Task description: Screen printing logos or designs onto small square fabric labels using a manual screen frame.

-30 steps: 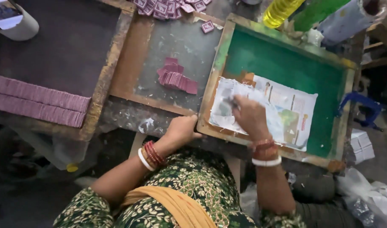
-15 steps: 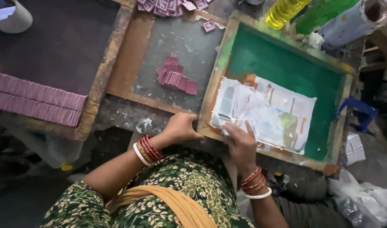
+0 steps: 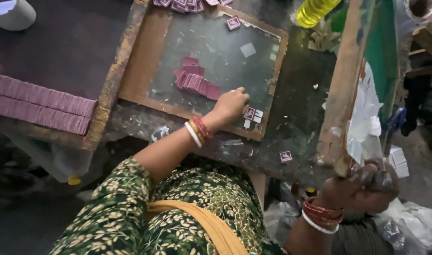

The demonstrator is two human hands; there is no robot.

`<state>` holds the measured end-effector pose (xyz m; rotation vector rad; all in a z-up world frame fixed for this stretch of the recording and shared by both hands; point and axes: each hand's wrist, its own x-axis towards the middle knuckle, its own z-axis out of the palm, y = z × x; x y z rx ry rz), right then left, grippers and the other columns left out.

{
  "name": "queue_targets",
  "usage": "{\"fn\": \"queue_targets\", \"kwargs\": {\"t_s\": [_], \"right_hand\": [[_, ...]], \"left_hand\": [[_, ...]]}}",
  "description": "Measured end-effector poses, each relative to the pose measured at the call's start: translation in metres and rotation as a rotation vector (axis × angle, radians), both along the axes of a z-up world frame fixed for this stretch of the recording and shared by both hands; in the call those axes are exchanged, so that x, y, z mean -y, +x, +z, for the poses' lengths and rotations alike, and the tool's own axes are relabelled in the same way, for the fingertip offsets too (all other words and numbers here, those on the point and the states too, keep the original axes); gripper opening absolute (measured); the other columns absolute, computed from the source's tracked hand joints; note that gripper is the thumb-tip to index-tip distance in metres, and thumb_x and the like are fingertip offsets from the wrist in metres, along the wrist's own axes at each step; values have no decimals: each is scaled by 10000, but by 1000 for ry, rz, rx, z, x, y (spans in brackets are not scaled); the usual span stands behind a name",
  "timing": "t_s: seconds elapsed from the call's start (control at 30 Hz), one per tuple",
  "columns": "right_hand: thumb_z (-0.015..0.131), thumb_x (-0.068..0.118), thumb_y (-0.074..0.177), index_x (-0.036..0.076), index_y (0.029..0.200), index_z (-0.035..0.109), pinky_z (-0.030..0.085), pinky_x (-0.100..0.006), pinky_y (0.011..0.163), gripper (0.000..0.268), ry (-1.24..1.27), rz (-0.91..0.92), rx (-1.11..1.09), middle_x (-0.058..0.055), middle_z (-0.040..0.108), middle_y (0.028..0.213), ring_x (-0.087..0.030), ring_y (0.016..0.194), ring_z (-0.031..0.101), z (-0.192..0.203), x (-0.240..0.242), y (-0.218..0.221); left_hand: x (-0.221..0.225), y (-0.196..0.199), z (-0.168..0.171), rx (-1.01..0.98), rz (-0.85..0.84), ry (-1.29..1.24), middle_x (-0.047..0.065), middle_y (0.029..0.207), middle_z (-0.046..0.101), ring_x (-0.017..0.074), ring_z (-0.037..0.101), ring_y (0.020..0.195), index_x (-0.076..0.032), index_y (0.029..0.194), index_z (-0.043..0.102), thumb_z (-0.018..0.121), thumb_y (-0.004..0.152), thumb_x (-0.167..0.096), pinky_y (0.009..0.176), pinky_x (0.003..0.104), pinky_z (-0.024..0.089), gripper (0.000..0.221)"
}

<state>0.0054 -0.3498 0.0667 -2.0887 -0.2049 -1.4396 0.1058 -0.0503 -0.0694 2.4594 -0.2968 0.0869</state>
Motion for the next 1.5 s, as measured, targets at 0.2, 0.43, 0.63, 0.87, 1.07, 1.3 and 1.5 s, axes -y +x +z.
{"fn": "queue_targets", "kwargs": {"t_s": [0.2, 0.43, 0.63, 0.87, 1.07, 1.3, 1.5], "right_hand": [[603, 376, 1179, -81, 1177, 599, 551, -402, 786, 457, -18, -2, 58, -223, 667, 1048, -296, 882, 669, 11, -1, 5], [537, 344, 1195, -59, 1154, 579, 518, -413, 789, 407, -140, -71, 45, -189, 664, 1031, -330, 901, 659, 33, -17, -4], [539, 281, 1219, -79, 1153, 568, 510, -415, 797, 366, -150, 4, 63, -212, 644, 1026, -326, 881, 636, 25, -4, 2], [612, 349, 1183, -83, 1157, 587, 522, -391, 770, 434, -46, 31, 71, -192, 660, 996, -264, 848, 645, 23, -12, 2], [616, 378, 1161, -80, 1145, 618, 491, -341, 699, 458, -21, -9, 46, -169, 660, 967, -239, 808, 616, 18, -4, 0], [631, 340, 1174, -74, 1126, 617, 531, -332, 728, 417, -23, 43, 95, -166, 686, 976, -220, 825, 647, 20, -12, 4], [707, 217, 1070, -2, 1102, 674, 592, -307, 664, 224, -134, -126, -18, -114, 753, 959, -183, 767, 717, -15, -9, 3]], "left_hand": [[-61, 47, 12, 99, 357, -625, 206, 998, 611, 348, 624, 949, 0, 936, 672, 722, 979, -245, 838, 472, 530, 253], [-94, -16, 29, 239, 20, 54, 155, 938, 682, 336, 651, 938, -50, 830, 741, 820, 793, -300, 838, 457, 522, 265], [-69, -34, 21, 332, 75, -45, 118, 966, 742, 291, 669, 959, -64, 862, 772, 747, 906, -202, 868, 446, 543, 147], [-8, -32, -13, 330, -111, 34, 114, 1132, 718, 275, 656, 1117, -42, 923, 756, 696, 856, -86, 926, 392, 560, 100], [10, -29, -1, 302, -172, -60, 78, 1121, 707, 283, 636, 1130, -69, 934, 770, 744, 735, -101, 939, 393, 543, 203], [10, -29, 2, 240, -210, -109, 55, 1108, 718, 266, 643, 1112, -94, 886, 779, 769, 742, -130, 931, 385, 544, 148], [12, -73, 21, 195, -312, -168, 72, 1016, 745, 238, 670, 987, -105, 877, 784, 762, 823, -229, 856, 383, 532, 137]]}}
